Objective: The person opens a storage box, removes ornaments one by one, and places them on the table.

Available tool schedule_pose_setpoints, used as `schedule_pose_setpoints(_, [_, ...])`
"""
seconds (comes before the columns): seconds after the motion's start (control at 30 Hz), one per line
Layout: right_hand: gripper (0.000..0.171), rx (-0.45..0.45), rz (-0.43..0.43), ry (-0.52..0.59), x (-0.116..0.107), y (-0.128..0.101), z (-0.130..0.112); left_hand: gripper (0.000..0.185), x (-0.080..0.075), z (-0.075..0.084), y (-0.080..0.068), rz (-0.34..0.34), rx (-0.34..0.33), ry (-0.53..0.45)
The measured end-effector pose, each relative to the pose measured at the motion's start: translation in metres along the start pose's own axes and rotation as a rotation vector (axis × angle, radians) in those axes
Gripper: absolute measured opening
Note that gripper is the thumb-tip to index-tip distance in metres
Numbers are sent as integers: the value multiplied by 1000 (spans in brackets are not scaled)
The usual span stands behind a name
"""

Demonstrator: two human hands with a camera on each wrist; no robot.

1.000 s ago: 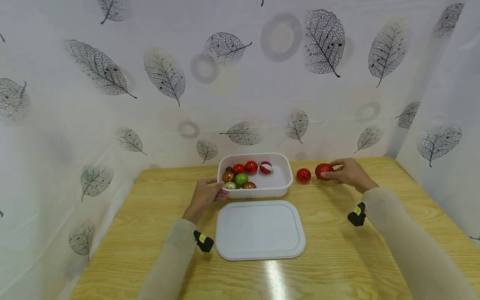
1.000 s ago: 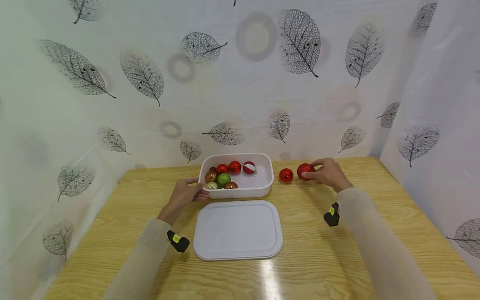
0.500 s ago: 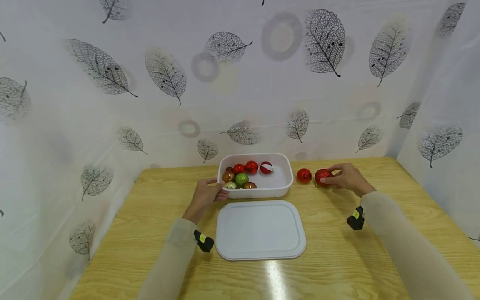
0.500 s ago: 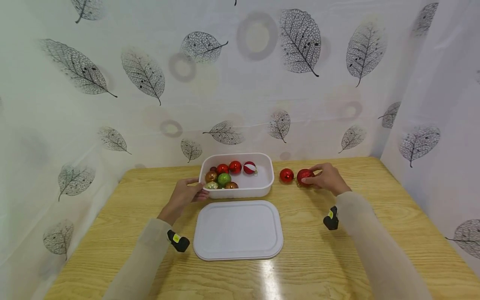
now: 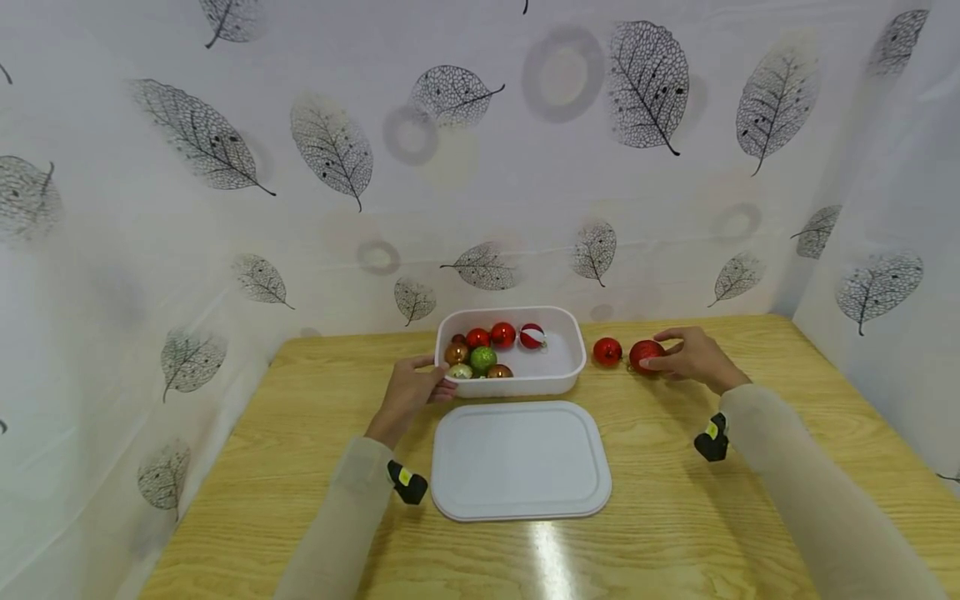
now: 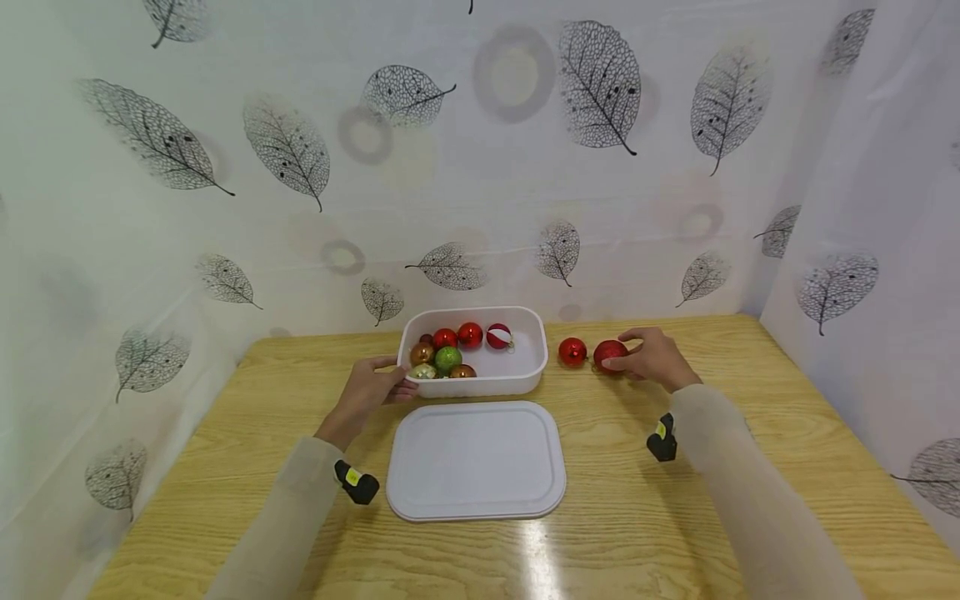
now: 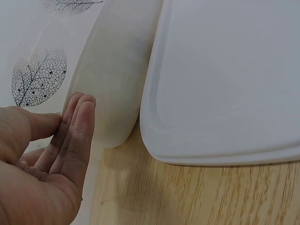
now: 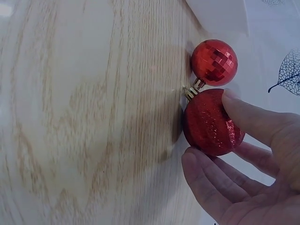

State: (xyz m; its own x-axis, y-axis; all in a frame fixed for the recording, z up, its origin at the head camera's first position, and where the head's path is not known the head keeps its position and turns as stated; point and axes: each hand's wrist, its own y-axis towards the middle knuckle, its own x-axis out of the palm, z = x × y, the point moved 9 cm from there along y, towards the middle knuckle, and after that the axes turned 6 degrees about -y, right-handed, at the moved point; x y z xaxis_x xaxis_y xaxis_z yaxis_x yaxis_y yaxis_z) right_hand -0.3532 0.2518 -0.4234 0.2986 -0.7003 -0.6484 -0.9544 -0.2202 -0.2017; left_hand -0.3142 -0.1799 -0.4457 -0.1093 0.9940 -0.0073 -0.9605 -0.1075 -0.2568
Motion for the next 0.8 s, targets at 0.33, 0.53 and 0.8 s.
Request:
schedule_pose_setpoints(0.33, [71, -4, -3, -41, -9, 0, -6, 41, -1, -1, 4, 4, -9, 1])
schedule_pose_setpoints(0.53, [68, -7, -9, -73, -14, 1, -12, 41, -2, -1, 7, -1, -10, 5])
schedule_pose_setpoints(0.8, [69, -45, 6, -160, -20, 6, -34, 41, -1, 2, 7, -25, 16, -5])
